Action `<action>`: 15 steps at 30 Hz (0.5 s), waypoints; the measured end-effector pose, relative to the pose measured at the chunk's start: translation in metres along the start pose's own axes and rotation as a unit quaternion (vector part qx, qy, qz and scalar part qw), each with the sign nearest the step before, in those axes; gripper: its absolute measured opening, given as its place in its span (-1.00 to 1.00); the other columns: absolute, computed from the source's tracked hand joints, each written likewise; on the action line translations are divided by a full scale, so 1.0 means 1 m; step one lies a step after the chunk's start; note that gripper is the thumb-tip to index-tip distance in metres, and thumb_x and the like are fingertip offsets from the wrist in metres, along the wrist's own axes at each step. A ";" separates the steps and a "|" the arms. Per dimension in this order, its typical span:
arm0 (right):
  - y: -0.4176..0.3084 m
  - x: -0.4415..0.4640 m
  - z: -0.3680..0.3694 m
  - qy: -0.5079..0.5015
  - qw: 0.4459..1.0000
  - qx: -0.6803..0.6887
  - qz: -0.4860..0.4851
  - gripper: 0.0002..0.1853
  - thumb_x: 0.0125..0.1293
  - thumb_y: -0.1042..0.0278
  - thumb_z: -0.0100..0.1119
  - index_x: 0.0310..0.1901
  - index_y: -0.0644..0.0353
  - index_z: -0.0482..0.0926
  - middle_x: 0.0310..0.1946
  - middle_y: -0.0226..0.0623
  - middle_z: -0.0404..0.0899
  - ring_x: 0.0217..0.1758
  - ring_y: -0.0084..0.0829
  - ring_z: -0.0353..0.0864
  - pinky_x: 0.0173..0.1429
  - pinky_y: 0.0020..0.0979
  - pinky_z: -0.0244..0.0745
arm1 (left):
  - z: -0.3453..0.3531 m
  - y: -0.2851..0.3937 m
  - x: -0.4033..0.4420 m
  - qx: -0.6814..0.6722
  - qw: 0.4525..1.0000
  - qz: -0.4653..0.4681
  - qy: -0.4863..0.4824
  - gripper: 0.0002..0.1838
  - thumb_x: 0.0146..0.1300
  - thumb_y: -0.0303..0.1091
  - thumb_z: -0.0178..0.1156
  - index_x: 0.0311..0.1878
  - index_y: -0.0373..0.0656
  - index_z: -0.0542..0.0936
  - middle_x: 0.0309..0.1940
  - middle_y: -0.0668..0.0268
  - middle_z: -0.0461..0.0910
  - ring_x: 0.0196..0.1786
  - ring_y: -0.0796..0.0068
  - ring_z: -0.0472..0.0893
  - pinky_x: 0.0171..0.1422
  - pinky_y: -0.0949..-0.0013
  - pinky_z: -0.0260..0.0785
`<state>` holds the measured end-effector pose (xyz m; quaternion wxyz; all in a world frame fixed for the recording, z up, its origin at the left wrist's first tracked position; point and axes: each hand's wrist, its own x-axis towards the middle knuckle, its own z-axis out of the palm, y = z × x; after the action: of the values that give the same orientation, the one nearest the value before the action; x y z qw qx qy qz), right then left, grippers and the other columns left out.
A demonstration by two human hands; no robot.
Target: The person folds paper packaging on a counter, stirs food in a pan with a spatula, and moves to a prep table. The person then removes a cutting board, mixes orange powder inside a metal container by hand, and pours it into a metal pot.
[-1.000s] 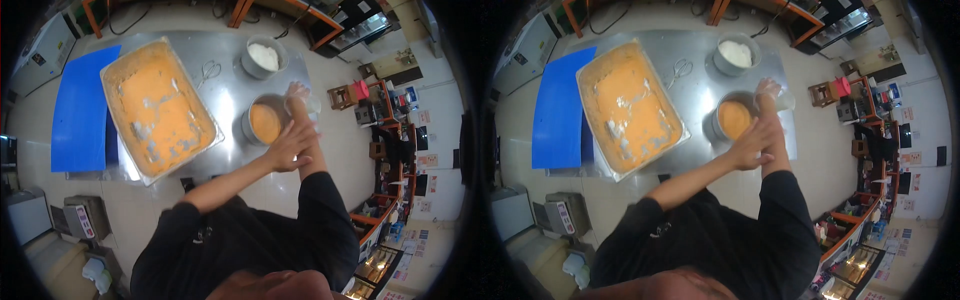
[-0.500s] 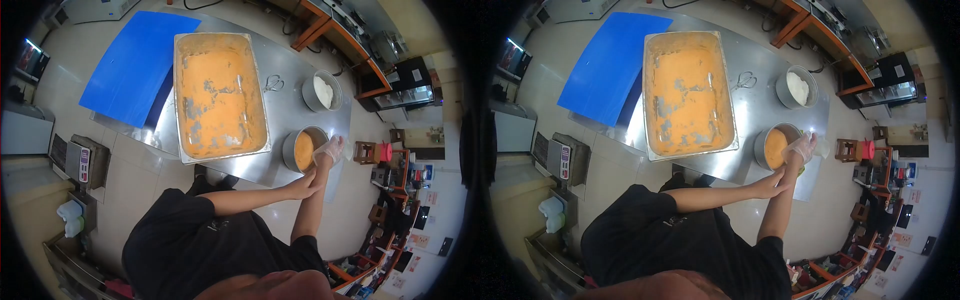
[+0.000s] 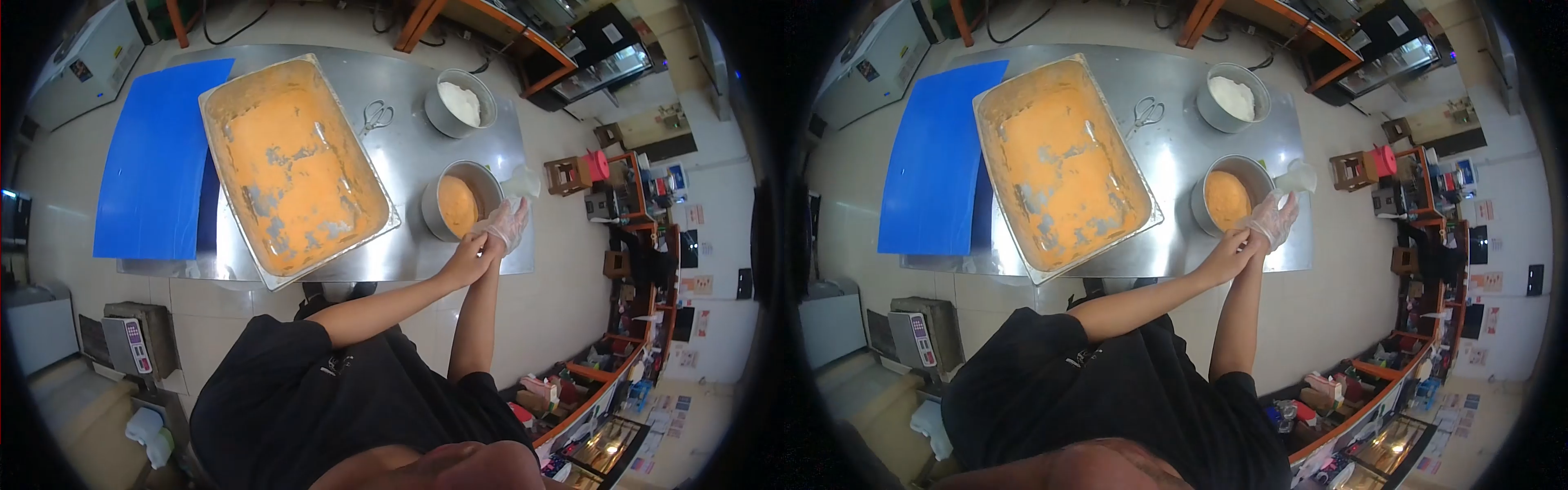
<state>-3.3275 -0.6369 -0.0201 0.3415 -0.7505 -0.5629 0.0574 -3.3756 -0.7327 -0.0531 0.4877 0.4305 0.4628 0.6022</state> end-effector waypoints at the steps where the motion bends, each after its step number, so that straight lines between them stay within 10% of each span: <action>1: 0.003 -0.001 -0.001 0.000 1.000 -0.010 0.012 -0.40 0.37 -0.08 -0.05 0.41 -0.14 0.31 0.48 -0.21 0.17 0.33 -0.03 0.43 0.35 -0.11 0.36 | 0.000 0.004 0.001 -0.055 0.997 -0.040 -0.038 -0.53 0.46 -0.08 0.00 0.01 -0.41 0.52 0.10 0.00 0.50 0.11 0.36 0.51 0.16 0.31 0.36; 6: 0.023 0.024 0.006 -0.004 0.996 -0.068 0.061 -0.46 0.38 -0.08 -0.04 0.39 -0.31 0.33 0.49 -0.19 0.15 0.36 -0.02 0.41 0.37 -0.15 0.35 | 0.010 0.009 0.025 -0.212 0.969 -0.111 -0.065 -0.35 0.43 0.12 -0.01 0.21 -0.37 0.49 0.23 0.02 0.45 0.21 0.30 0.49 0.29 0.21 0.31; 15: 0.045 0.007 0.052 -0.136 0.987 -0.018 -0.079 -0.46 0.50 0.11 -0.19 0.37 0.29 0.31 0.36 0.04 0.35 0.42 0.06 0.30 0.44 -0.19 0.22 | 0.001 -0.031 0.113 -0.483 0.825 -0.270 -0.115 -0.22 0.35 0.37 -0.06 0.24 -0.21 0.45 0.04 0.22 0.58 0.11 0.39 0.52 0.34 0.32 0.26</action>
<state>-3.3134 -0.6137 -0.0830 0.2523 -0.6949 -0.6623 0.1218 -3.3861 -0.6182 -0.0752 0.8260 0.0642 0.1508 0.5393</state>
